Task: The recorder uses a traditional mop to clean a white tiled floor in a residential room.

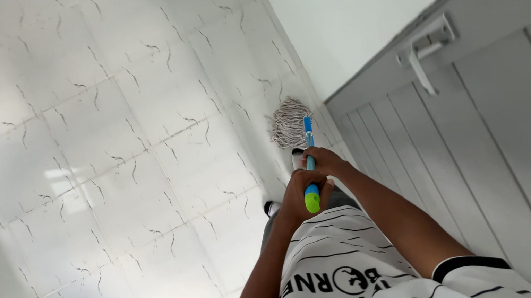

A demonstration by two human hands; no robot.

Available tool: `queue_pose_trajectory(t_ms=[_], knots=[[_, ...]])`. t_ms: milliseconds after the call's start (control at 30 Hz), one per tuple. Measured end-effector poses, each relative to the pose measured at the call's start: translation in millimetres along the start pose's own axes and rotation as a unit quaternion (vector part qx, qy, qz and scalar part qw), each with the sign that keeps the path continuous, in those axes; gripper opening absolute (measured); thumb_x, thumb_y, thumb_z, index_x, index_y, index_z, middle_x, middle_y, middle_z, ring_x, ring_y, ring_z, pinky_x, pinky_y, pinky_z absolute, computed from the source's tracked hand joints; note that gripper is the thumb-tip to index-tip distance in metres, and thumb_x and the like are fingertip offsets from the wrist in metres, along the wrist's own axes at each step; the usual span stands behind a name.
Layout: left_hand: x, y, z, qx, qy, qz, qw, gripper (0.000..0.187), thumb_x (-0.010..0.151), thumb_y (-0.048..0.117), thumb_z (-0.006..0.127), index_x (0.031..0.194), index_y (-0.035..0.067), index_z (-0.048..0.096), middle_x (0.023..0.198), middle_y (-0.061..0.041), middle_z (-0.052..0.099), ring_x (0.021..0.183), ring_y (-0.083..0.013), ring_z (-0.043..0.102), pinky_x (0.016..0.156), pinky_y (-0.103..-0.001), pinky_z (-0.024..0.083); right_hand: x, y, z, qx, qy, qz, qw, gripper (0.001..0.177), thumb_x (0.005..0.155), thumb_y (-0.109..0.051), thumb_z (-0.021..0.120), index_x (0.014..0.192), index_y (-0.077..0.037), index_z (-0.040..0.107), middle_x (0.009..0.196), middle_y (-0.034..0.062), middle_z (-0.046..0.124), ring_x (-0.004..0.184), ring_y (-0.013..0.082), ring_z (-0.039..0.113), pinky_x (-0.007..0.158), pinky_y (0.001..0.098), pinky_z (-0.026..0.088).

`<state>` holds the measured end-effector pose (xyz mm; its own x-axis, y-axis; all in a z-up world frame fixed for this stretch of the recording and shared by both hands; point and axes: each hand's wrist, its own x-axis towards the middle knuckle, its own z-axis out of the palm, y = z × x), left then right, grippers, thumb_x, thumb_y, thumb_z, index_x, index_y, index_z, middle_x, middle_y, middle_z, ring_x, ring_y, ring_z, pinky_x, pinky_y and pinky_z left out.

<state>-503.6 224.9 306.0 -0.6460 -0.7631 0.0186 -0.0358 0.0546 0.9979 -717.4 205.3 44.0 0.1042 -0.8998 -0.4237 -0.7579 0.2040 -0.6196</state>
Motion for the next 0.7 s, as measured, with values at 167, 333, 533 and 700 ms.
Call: queue_pose_trajectory(t_ms=[167,333,533,700], knots=[[-25,-7,6,0.002,0.053,0.099,0.994,0.02,0.091,0.012,0.07,0.08,-0.001,0.061,0.064,-0.011,0.057,0.058,-0.0213,0.052,0.059,-0.037,0.042,-29,10,26,0.012,0.02,0.023,0.999,0.026,0.091,-0.037,0.076,0.094,-0.014,0.066,0.09,0.0083,0.074,0.087,0.0273,0.073,0.08,0.0389,0.056],[-37,4,28,-0.007,-0.011,0.001,1.0,0.026,0.092,0.015,0.07,0.07,0.002,0.062,0.057,-0.008,0.057,0.05,-0.0176,0.053,0.054,-0.035,0.043,-53,14,12,-0.006,0.025,-0.043,0.999,0.024,0.084,-0.035,0.075,0.094,-0.015,0.066,0.093,0.0032,0.077,0.091,0.0248,0.075,0.079,0.0397,0.057],[-18,25,48,-0.015,0.07,0.025,0.997,0.032,0.098,0.013,0.069,0.071,-0.002,0.059,0.056,-0.009,0.057,0.047,-0.0166,0.052,0.051,-0.033,0.039,-46,20,-47,-0.131,-0.051,-0.057,0.988,0.022,0.082,-0.032,0.077,0.096,-0.016,0.07,0.098,0.0017,0.078,0.093,0.0272,0.074,0.079,0.0426,0.056],[13,42,61,-0.025,0.142,0.005,0.989,0.029,0.101,0.015,0.066,0.078,-0.003,0.065,0.058,-0.008,0.058,0.05,-0.0145,0.052,0.052,-0.031,0.042,2,82,-63,-0.128,-0.095,-0.149,0.976,0.017,0.082,-0.023,0.073,0.096,-0.014,0.072,0.097,0.0078,0.075,0.093,0.0274,0.072,0.081,0.0389,0.055]])
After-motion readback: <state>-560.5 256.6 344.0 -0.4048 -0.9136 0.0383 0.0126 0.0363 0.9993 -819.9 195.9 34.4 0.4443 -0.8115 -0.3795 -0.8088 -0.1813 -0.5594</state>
